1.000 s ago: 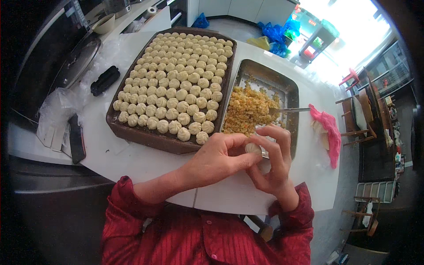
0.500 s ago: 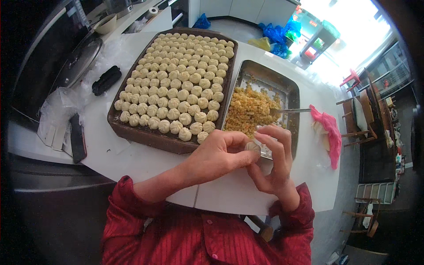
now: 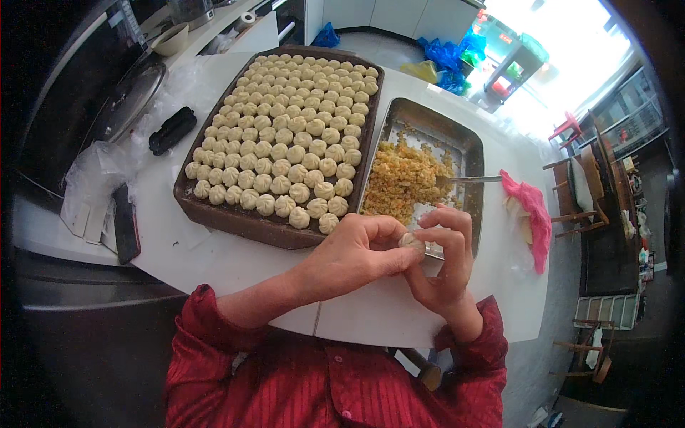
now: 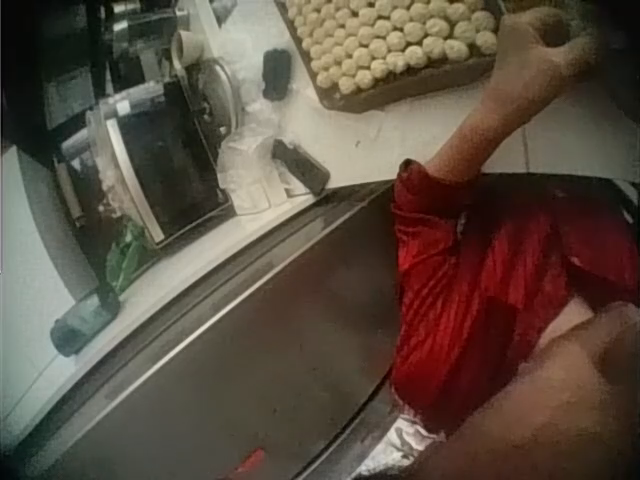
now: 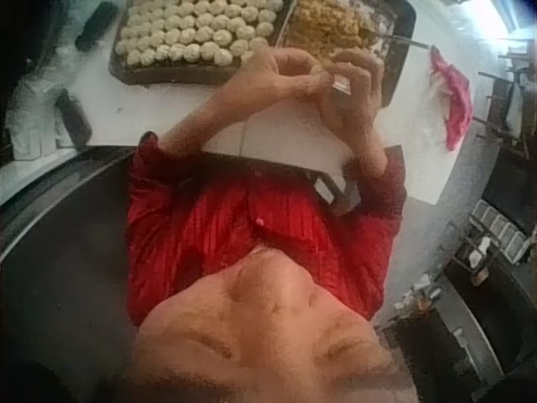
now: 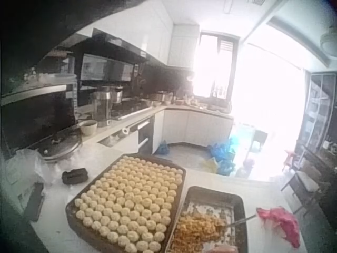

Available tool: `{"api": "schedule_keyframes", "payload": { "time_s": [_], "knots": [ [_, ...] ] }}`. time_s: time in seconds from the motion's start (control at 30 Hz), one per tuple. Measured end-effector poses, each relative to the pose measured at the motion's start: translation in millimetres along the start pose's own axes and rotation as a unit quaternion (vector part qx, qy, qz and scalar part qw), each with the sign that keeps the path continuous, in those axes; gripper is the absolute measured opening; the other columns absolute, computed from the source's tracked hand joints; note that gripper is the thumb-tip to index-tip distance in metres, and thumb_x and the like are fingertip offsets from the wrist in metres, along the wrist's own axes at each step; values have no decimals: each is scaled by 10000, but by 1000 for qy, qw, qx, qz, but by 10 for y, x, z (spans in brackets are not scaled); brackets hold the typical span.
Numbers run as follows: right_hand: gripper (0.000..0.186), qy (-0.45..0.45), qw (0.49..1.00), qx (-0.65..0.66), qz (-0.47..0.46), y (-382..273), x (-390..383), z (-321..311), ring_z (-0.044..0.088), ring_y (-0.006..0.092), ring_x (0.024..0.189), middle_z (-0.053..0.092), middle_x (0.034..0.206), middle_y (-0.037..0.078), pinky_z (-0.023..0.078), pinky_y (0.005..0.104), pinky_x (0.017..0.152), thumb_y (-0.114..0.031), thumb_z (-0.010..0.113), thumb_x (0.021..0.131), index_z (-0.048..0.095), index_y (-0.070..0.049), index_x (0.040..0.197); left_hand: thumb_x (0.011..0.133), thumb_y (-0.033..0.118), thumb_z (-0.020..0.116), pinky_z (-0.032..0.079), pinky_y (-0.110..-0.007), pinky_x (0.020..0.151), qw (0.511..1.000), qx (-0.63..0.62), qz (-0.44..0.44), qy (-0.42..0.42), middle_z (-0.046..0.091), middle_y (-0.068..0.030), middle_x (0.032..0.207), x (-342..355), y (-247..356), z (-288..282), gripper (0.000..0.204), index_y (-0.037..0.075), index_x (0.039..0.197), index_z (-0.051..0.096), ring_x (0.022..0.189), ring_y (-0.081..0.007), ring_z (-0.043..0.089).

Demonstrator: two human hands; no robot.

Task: Preparing and folding dough with filling to make buns.

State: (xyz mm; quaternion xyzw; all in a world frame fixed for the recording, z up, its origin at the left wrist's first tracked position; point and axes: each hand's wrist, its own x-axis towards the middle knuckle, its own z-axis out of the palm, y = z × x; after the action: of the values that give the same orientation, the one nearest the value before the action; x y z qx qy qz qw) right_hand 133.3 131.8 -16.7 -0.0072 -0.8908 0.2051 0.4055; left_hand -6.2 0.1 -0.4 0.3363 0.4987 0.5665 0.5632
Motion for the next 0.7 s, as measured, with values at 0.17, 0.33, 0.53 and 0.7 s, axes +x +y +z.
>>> {"api": "schedule_keyframes", "payload": {
  "time_s": [0.17,0.33,0.53,0.7],
  "knots": [
    [438,-44,999,8,-3,-63,104,-51,580,335,1001,594,1078,164,443,507,958,-148,770,722,597,-36,1109,919,124,685,508,-229,767,1000,9,3,13,673,2,930,-5,-1,-23,214,-9,1087,669,863,-55,614],
    [438,-49,998,-10,-36,-20,79,-55,587,334,1000,601,1084,162,440,514,971,-141,769,719,602,-36,1110,917,127,689,487,-219,719,999,48,11,5,663,11,894,-22,75,-25,208,-3,1079,676,830,-43,595],
    [381,-7,1000,-4,-22,22,3,6,592,325,984,602,1054,150,455,505,957,-169,789,739,598,-50,1047,925,149,686,479,-214,708,1000,9,7,-14,656,17,862,0,5,-17,177,3,1025,678,806,-43,588],
    [393,-4,1000,14,0,-18,47,-15,590,333,980,602,1061,152,456,505,949,-163,787,732,602,-46,1059,939,170,681,491,-220,721,1000,-4,0,-19,672,0,892,7,-12,-28,199,-8,1028,674,817,-53,606]
  ]
}}
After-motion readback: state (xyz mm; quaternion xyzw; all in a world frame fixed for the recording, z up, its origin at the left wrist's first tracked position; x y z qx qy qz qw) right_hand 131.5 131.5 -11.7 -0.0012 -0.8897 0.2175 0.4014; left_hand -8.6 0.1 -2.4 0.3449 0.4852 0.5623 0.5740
